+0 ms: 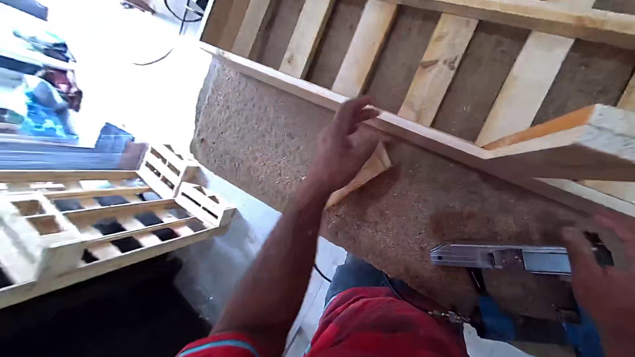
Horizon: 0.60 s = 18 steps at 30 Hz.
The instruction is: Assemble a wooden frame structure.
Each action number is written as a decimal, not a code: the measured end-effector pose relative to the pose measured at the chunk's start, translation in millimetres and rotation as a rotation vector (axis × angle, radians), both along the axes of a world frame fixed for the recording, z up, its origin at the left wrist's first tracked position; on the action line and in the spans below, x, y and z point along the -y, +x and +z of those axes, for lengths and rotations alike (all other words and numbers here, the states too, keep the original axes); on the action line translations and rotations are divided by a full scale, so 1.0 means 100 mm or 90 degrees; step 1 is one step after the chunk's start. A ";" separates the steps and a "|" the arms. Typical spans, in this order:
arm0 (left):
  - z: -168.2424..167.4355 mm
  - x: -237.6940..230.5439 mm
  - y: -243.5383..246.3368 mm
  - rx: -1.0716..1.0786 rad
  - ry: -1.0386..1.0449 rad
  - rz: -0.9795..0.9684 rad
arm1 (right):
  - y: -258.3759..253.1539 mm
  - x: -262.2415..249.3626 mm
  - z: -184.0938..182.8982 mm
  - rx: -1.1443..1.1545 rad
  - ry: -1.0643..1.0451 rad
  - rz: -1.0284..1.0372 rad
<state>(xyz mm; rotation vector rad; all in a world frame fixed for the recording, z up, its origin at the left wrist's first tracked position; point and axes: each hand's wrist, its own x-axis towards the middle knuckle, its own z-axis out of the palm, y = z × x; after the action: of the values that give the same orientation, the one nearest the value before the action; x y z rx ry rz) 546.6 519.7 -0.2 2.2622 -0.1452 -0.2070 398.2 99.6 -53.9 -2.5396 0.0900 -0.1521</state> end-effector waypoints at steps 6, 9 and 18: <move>-0.80 -1.06 -0.81 -0.173 0.383 -0.084 | -0.42 -1.88 0.30 -0.066 -0.065 0.058; -0.55 -1.38 -0.93 -0.199 0.206 -0.043 | -0.48 -2.93 0.47 -0.062 -0.023 0.071; 0.07 -2.83 -1.03 -0.457 -1.005 -0.125 | -0.07 -4.43 0.86 -0.138 0.268 0.174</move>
<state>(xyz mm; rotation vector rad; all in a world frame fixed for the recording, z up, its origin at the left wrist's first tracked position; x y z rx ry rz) 443.2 802.4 6.6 0.5334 -0.0831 -0.6880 390.9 542.3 32.4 -2.1123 -0.1292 0.2283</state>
